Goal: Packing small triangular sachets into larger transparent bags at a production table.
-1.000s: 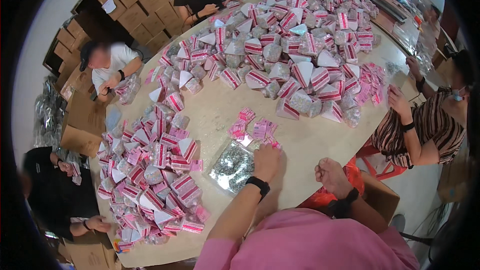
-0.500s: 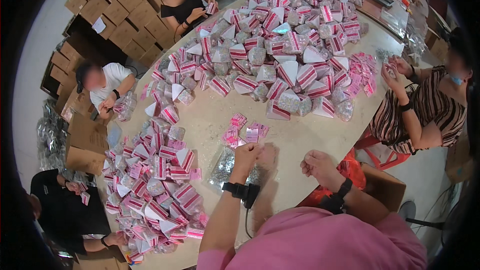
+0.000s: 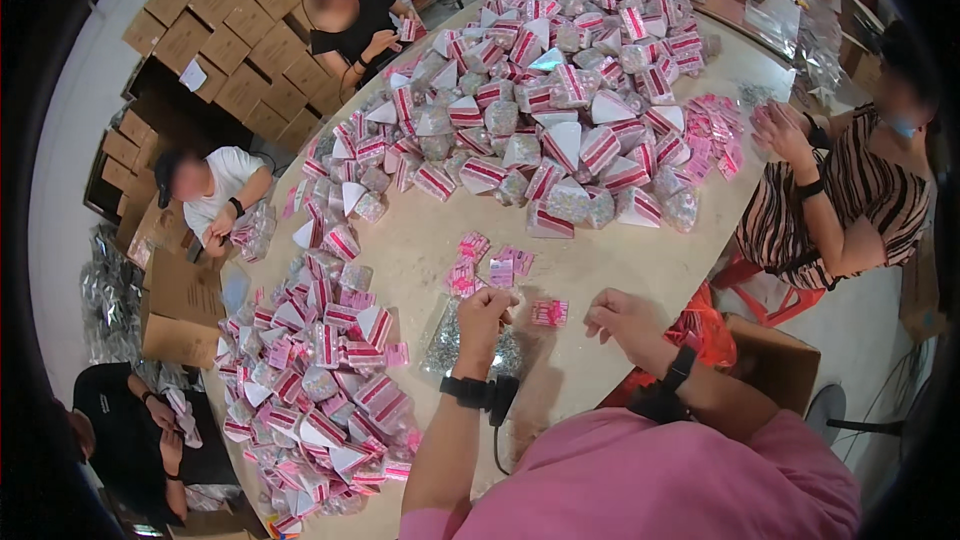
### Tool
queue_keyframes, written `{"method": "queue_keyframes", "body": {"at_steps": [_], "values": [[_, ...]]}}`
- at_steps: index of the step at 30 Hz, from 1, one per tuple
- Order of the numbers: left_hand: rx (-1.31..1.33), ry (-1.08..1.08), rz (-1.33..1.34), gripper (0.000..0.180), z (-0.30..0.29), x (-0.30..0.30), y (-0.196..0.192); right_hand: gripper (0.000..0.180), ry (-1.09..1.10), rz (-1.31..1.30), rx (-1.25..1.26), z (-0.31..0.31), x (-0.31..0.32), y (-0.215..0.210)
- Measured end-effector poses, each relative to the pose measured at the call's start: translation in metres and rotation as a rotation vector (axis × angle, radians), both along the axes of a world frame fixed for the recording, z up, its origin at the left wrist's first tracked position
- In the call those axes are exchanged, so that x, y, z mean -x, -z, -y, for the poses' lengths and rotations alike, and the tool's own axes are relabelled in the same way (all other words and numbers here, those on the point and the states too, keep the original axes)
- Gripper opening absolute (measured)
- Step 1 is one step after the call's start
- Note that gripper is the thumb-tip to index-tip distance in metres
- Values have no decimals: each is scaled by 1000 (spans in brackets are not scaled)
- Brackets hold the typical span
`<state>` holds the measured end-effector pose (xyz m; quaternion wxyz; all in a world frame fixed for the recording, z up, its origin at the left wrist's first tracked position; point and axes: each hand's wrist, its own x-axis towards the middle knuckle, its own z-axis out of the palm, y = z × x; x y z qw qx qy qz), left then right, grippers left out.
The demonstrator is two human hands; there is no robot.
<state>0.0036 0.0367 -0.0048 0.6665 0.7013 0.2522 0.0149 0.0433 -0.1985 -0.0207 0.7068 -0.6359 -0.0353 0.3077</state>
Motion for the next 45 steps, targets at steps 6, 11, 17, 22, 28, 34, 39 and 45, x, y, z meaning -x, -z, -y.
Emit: {"method": "queue_keyframes", "body": {"at_steps": [6,11,17,22,28,34,39,45], "values": [[445,7,19,16,21,18,-10,10,19,197,7,-24,-1,-41],[369,124,21,14,46,26,-27,10,85,241,-60,-39,5,-25],[207,228,18,19,51,36,-37,10,43,21,-255,-42,9,-26],[184,250,52,25,54,43,-38,10,94,-19,-291,-45,9,-17],[-124,156,189,8,56,50,-36,11,-51,-8,-272,-39,11,-24],[-149,18,293,13,57,54,-51,15,-2,-32,-357,-44,15,-39],[-451,28,334,10,60,56,-46,10,-128,-99,-422,-47,20,-33],[-244,254,354,32,45,52,-67,16,-306,-131,-240,-37,13,-40]]}}
